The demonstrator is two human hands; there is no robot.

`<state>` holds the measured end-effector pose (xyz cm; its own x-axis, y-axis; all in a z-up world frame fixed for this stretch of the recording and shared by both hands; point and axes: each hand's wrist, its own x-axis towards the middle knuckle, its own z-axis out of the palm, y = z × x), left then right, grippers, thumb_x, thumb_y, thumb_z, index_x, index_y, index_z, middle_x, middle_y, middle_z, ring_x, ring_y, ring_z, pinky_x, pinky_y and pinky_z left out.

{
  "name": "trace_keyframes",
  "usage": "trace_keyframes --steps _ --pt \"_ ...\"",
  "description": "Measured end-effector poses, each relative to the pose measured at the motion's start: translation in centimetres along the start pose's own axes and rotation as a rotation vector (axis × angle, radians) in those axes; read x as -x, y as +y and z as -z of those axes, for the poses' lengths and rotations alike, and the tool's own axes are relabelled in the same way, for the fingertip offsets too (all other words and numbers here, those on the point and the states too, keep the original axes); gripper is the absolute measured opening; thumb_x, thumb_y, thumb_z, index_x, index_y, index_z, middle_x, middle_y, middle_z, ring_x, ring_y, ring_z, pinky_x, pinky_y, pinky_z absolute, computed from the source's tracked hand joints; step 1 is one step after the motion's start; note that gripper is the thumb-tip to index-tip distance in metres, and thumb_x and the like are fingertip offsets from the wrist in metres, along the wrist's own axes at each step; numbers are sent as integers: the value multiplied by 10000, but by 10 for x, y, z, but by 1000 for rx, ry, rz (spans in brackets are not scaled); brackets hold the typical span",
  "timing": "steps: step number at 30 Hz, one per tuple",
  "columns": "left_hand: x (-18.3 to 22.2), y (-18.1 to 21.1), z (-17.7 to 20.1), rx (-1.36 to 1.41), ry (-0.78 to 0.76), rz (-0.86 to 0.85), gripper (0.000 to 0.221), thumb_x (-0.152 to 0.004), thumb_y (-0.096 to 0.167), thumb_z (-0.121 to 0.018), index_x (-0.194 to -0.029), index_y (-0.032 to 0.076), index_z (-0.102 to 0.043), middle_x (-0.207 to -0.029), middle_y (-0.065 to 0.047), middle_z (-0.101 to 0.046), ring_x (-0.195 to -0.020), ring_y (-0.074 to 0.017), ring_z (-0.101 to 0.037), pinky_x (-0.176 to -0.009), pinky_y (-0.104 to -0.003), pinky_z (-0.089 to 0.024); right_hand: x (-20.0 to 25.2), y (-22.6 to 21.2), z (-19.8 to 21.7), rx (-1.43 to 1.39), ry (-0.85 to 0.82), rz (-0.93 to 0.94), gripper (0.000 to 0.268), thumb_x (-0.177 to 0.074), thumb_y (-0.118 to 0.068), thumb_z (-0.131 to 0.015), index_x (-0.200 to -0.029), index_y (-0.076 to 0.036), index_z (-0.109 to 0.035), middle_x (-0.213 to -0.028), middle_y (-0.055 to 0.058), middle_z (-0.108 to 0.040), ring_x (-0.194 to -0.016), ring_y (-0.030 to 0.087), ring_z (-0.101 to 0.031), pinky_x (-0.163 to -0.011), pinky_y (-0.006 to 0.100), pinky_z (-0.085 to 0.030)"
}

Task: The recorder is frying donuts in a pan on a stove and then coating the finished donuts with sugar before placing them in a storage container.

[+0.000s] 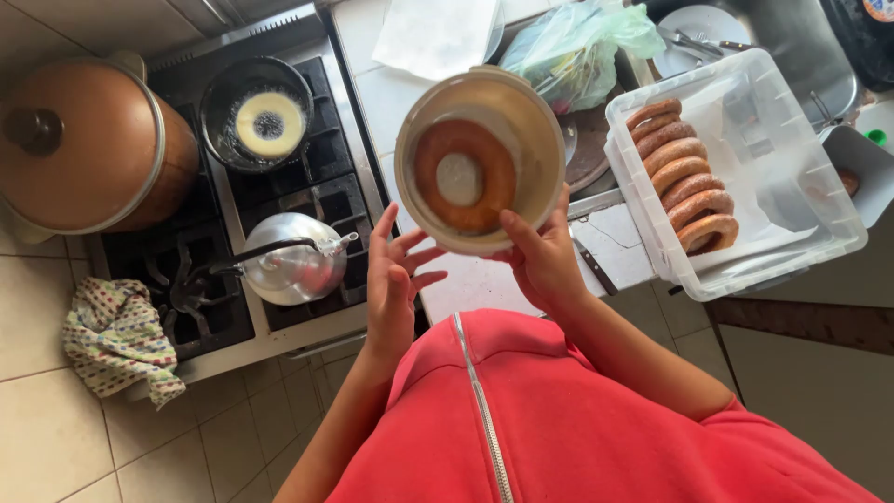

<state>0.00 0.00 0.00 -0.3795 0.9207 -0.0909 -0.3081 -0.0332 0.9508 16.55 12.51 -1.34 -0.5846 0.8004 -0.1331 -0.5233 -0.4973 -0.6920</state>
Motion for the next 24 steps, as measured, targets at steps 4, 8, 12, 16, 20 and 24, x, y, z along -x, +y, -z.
trace_keyframes --steps 4,8,12,16,20,24 --pt "1 -11 6 91 -20 -8 1228 -828 874 -562 -1625 30 -161 -1472 -148 -528 -1287 -229 -605 -949 -357 -543 5 1 14 38 -84 -55 585 -1024 -56 -625 -1469 -171 -264 -1362 169 -526 -1107 283 -685 -802 438 -643" --pt "2 -6 1 65 -3 -20 1276 -798 911 -533 -1662 64 -124 -1448 -173 -506 -1241 -251 -593 -964 -376 -557 1 4 3 33 20 -4 561 -1008 -55 -627 -1406 -195 -258 -1352 147 -523 -1136 262 -686 -823 432 -663" --pt "-2 1 -3 87 -4 -16 1299 -764 920 -562 -1621 52 -118 -1536 -169 -426 -1326 -261 -537 -1034 -408 -528 -2 2 5 50 -25 -36 582 -997 -37 -627 -1448 -172 -284 -1351 133 -531 -1127 252 -691 -803 427 -663" --pt "2 10 -12 105 -15 -52 1297 -783 910 -579 -1602 22 -106 -1577 -147 -386 -1434 -225 -494 -1140 -431 -488 -1 10 9 56 -26 -46 583 -1002 -37 -627 -1468 -185 -310 -1338 105 -539 -1097 215 -678 -747 407 -653" --pt "1 -3 0 103 -3 -49 1322 -780 924 -553 -1655 54 -79 -1525 -183 -449 -1325 -256 -530 -1082 -408 -451 -4 -3 12 71 5 -38 541 -1002 -59 -616 -1460 -162 -348 -1316 122 -567 -1104 241 -702 -777 415 -668" --pt "6 -12 5 143 12 -13 1279 -800 905 -533 -1635 52 -74 -1535 -172 -433 -1357 -254 -522 -1102 -407 -449 2 -4 13 78 19 -79 556 -983 -59 -609 -1465 -168 -355 -1308 109 -579 -1056 226 -707 -741 401 -664"
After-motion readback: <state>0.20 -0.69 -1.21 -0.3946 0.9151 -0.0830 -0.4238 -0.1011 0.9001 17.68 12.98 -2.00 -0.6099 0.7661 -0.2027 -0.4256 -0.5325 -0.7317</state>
